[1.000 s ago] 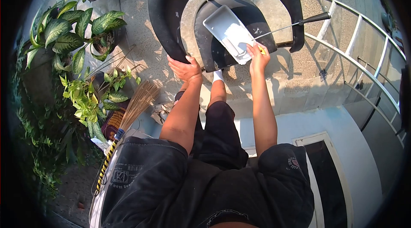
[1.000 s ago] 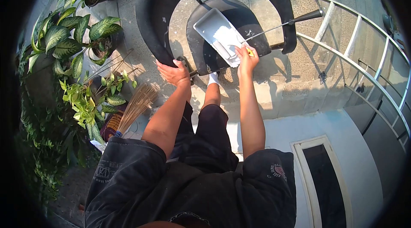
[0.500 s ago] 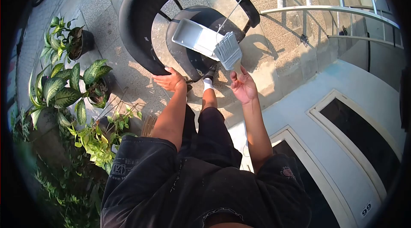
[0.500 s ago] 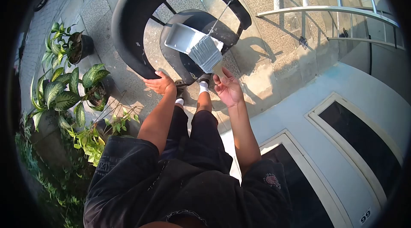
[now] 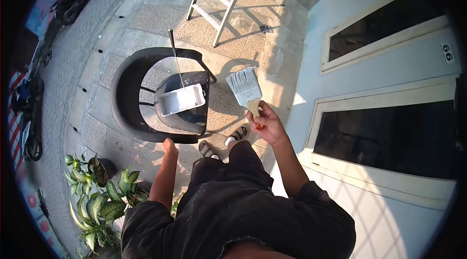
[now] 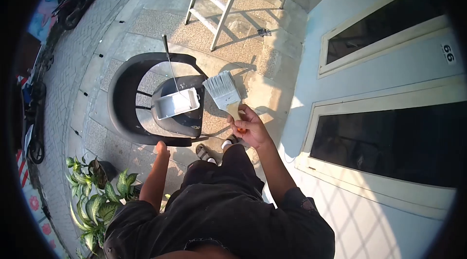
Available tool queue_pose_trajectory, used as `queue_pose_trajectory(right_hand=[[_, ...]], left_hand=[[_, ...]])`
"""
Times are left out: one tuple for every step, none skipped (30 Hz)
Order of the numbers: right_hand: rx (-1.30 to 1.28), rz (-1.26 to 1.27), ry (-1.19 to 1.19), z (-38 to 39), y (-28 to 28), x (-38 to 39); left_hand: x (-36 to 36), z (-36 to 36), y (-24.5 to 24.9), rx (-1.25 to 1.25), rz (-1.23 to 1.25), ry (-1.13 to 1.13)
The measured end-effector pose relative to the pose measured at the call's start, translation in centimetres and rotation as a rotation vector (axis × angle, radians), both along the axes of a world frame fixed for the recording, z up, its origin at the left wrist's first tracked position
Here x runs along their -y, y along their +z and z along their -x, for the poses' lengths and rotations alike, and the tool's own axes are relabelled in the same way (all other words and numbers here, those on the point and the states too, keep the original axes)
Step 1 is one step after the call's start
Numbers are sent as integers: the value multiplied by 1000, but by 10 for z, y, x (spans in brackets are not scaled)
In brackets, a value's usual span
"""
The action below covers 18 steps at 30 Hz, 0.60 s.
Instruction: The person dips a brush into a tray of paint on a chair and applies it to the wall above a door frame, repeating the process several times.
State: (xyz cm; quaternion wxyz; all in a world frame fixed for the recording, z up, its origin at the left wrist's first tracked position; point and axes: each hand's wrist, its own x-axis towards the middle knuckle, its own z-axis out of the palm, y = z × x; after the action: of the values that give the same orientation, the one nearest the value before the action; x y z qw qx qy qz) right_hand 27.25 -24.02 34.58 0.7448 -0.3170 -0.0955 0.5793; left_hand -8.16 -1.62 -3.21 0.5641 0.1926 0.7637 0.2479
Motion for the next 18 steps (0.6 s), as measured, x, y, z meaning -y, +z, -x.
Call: queue_pose_trajectory(right_hand=[[14, 1, -51, -3, 8, 15], [79, 24, -104, -9, 11, 33], [83, -5, -156, -14, 11, 50], [87, -32, -207, -19, 13, 67], [57, -18, -286, -23, 18, 84], [79, -36, -327, -26, 23, 101], [69, -32, -413, -31, 28, 120], [66, -33, -501, -39, 34, 138], [74, -37, -561, -45, 43, 160], [114, -58, -625, -50, 49, 183], [176, -11, -676, -55, 56, 209], [234, 42, -729, -58, 63, 235], [222, 15, -759, -59, 76, 259], [266, 31, -795, -61, 84, 281], [324, 18, -846, -60, 93, 300], [378, 5, -889, -58, 104, 317], [463, 3, -900, -57, 114, 333], [549, 5, -911, -56, 124, 349]], left_hand=[[-3, 11, -42, -16, -113, -92], [2, -2, -19, -68, -166, -404], [15, -33, 16, 2, -201, -417], [32, -66, 52, 72, -227, -431], [44, -97, 96, 264, -73, -470], [55, -125, 129, 444, 95, -508], [68, -152, 143, 580, 162, -588], [80, -183, 154, 721, 234, -674], [96, -213, 171, 718, 162, -843], [113, -244, 191, 721, 84, -1021], [130, -278, 209, 715, 62, -1139], [148, -304, 224, 832, 50, -1204], [168, -331, 251, 854, 19, -1285], [189, -351, 278, 874, -14, -1354], [208, -371, 297, 924, -55, -1439], [225, -386, 314, 972, -98, -1514], [242, -398, 329, 1022, -107, -1555], [261, -410, 342, 1026, -113, -1606]])
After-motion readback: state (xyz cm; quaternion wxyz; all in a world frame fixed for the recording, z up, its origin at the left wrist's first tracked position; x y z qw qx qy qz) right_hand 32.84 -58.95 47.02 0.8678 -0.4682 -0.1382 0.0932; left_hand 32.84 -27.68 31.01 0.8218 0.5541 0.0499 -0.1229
